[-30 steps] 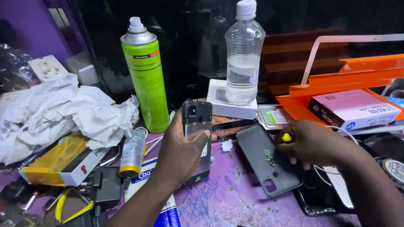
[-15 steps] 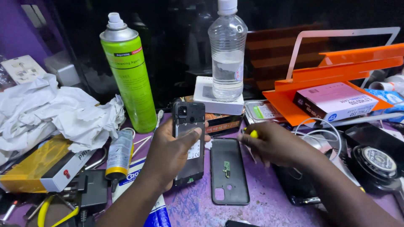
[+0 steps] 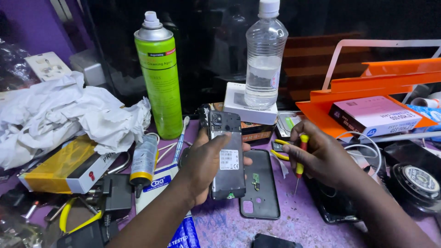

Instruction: Disassembling a smartphone using a precision screwdriver on a cluttered electronics repair workbench.

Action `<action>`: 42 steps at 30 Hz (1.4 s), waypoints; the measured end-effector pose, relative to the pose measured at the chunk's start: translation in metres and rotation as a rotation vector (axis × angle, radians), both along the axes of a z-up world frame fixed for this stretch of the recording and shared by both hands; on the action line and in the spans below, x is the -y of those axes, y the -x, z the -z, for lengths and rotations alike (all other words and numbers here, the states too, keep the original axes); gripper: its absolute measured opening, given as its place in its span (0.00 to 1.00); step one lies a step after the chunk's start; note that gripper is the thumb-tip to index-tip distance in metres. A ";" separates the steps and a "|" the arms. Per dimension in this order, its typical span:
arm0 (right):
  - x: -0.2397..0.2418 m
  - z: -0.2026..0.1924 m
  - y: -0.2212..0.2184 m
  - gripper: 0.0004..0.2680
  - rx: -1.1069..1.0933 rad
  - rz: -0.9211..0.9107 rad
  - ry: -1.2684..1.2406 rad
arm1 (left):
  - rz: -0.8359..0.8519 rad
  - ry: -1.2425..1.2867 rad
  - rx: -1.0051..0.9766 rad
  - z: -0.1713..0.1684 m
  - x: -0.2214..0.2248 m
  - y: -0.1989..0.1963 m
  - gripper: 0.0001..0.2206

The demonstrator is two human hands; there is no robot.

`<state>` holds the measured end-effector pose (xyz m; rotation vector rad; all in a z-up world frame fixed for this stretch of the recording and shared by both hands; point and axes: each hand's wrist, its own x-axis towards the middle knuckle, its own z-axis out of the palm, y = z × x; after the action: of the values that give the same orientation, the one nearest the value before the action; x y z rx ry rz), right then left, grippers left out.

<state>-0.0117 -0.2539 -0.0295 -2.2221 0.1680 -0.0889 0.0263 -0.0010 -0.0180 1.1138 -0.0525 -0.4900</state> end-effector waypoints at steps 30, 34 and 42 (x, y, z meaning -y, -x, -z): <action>-0.021 -0.037 0.012 0.03 0.293 0.029 -0.410 | 0.205 -0.524 0.320 0.002 0.004 0.013 0.17; -0.031 -0.050 0.007 0.04 0.339 0.002 -0.439 | 0.250 -0.556 0.177 -0.010 0.005 0.022 0.19; -0.034 -0.037 -0.011 0.06 0.309 -0.007 -0.583 | 0.322 -0.543 0.288 0.003 0.008 0.020 0.15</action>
<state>-0.0003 -0.2199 0.0073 -1.6041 0.0098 -0.3339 0.0058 -0.0089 -0.0207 1.7182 -0.3725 -0.6481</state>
